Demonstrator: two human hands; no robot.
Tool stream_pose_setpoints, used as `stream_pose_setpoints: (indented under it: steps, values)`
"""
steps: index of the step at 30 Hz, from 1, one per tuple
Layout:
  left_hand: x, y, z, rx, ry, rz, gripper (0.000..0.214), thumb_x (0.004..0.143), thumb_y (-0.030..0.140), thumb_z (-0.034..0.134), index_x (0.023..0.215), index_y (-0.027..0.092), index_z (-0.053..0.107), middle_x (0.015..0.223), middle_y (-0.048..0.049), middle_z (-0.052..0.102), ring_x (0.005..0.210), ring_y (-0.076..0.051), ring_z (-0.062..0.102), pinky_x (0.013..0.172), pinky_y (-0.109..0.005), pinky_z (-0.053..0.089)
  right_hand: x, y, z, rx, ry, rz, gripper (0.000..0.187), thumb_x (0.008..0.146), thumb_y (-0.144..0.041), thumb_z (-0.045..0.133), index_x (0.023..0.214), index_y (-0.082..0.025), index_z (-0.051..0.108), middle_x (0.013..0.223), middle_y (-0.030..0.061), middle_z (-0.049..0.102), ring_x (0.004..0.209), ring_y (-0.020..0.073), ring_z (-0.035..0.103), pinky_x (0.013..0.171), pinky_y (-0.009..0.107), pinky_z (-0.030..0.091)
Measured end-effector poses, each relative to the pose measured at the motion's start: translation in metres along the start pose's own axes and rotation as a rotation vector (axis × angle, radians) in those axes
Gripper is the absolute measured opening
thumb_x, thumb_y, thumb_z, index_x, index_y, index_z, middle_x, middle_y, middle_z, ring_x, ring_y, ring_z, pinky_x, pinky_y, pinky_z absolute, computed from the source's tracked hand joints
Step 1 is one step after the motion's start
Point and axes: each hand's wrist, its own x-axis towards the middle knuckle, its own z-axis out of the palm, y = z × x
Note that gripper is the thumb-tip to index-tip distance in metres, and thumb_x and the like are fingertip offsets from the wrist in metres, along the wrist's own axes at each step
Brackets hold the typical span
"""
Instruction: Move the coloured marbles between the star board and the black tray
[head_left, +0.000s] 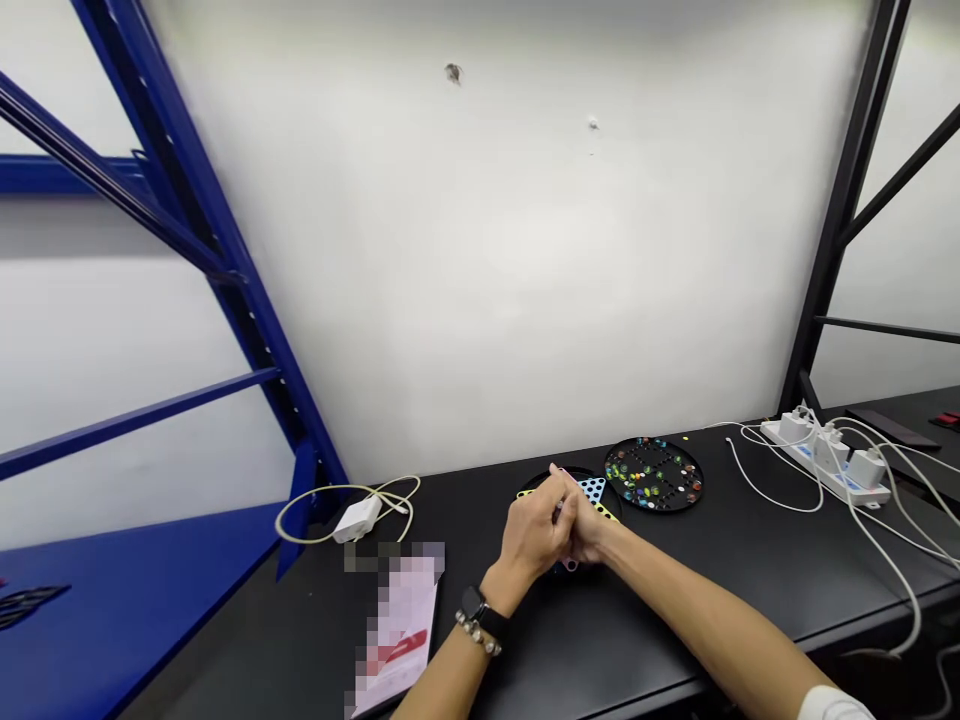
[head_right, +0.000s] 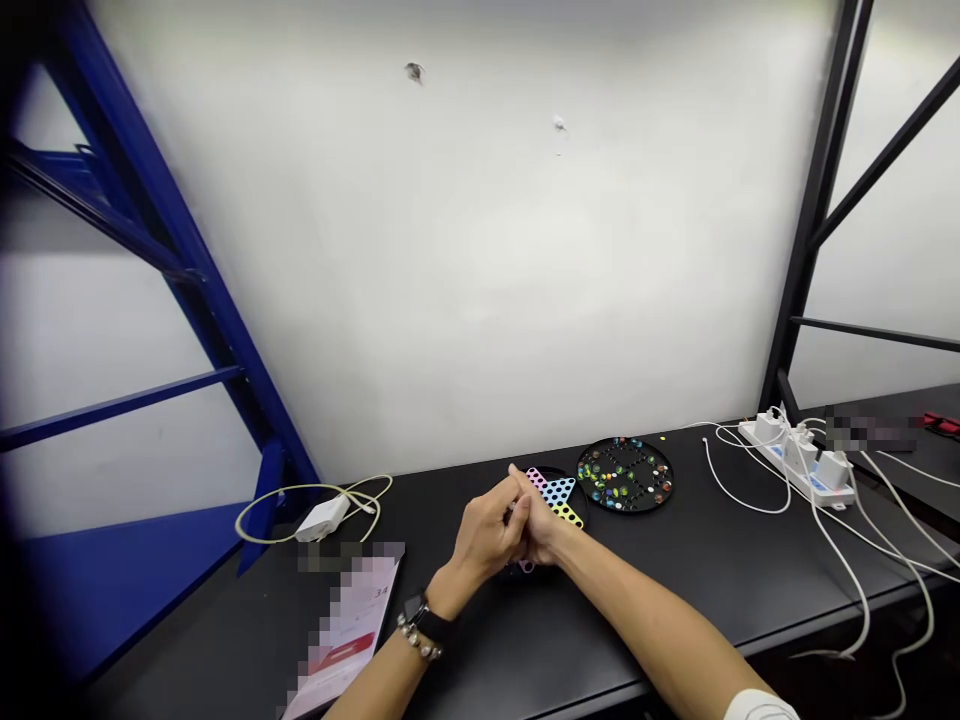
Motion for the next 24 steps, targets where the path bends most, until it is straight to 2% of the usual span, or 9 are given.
stream_pose_setpoints:
  steps: [2,8,10,13,15,17,20,22,24]
  values:
    - [0.0,0.006,0.001,0.009,-0.016,0.001,0.034,0.097,0.037,0.029,0.082,0.021,0.056,0.084,-0.0039,0.063,0.075,-0.017,0.057,0.069,-0.028,0.041,0.0,0.003,0.003,0.118,0.029,0.007,0.061,0.085,-0.075,0.033,0.06,-0.021,0.042,0.04,-0.0061,0.034,0.035,0.008,0.029,0.037,0.019,0.024]
    - [0.002,0.008,-0.001,0.08,-0.027,0.045,0.026,0.098,0.031,0.032,0.095,0.02,0.055,0.101,-0.0066,0.061,0.092,-0.021,0.052,0.085,-0.035,0.04,0.0,-0.003,-0.006,0.288,0.081,0.013,0.05,0.088,-0.065,0.037,0.061,-0.022,0.034,0.04,-0.0086,0.029,0.033,0.0061,0.016,0.036,0.018,0.012]
    - [0.003,0.004,-0.003,0.1,-0.008,0.015,0.024,0.098,0.032,0.035,0.099,0.02,0.055,0.104,-0.0069,0.06,0.095,-0.022,0.052,0.086,-0.036,0.039,0.001,-0.004,-0.008,0.225,0.088,0.032,0.047,0.088,-0.061,0.037,0.061,-0.022,0.03,0.041,-0.0092,0.028,0.032,0.006,0.015,0.035,0.018,0.012]
    - [0.005,-0.005,-0.011,0.111,0.021,-0.043,0.023,0.098,0.034,0.037,0.101,0.02,0.056,0.105,-0.0068,0.061,0.097,-0.021,0.054,0.085,-0.034,0.04,0.001,-0.007,-0.014,-0.039,0.173,-0.071,0.04,0.088,-0.052,0.043,0.063,-0.023,0.033,0.045,-0.0086,0.034,0.033,0.0052,0.017,0.036,0.019,0.016]
    - [0.006,-0.015,-0.018,0.116,0.041,-0.091,0.025,0.1,0.031,0.033,0.099,0.021,0.056,0.104,-0.0057,0.062,0.095,-0.02,0.057,0.083,-0.031,0.04,0.001,-0.011,-0.024,-0.188,0.286,-0.173,0.038,0.086,-0.051,0.046,0.063,-0.023,0.036,0.049,-0.0076,0.037,0.035,0.005,0.018,0.038,0.02,0.019]
    - [0.005,-0.029,-0.024,0.154,0.029,-0.172,0.031,0.1,0.027,0.028,0.095,0.022,0.057,0.101,-0.0044,0.063,0.09,-0.018,0.059,0.08,-0.03,0.041,-0.002,-0.018,-0.043,-0.248,0.421,-0.259,0.039,0.086,-0.053,0.047,0.062,-0.023,0.036,0.05,-0.007,0.037,0.038,0.006,0.021,0.04,0.022,0.022]
    - [0.0,-0.05,-0.029,0.205,-0.19,-0.279,0.026,0.097,0.031,0.035,0.095,0.024,0.06,0.101,-0.0024,0.064,0.086,-0.018,0.062,0.07,-0.028,0.041,-0.012,-0.028,-0.081,-0.419,0.685,-0.376,0.039,0.084,-0.047,0.053,0.057,-0.022,0.038,0.051,-0.0044,0.038,0.046,0.0095,0.033,0.048,0.023,0.026]
    - [-0.004,-0.061,-0.028,0.236,-0.352,-0.318,0.021,0.093,0.034,0.044,0.093,0.025,0.063,0.1,-0.0027,0.065,0.089,-0.02,0.064,0.069,-0.028,0.042,-0.02,-0.031,-0.106,-0.8,0.95,-0.426,0.04,0.084,-0.045,0.053,0.054,-0.021,0.042,0.054,-0.0006,0.044,0.055,0.0142,0.045,0.055,0.025,0.03]
    - [-0.006,-0.067,-0.024,0.241,-0.44,-0.313,0.019,0.089,0.034,0.048,0.095,0.026,0.065,0.102,-0.0035,0.065,0.09,-0.021,0.064,0.071,-0.029,0.043,-0.027,-0.032,-0.127,-1.044,1.108,-0.357,0.041,0.088,-0.046,0.048,0.055,-0.021,0.047,0.058,0.0029,0.051,0.062,0.0179,0.052,0.059,0.027,0.031]
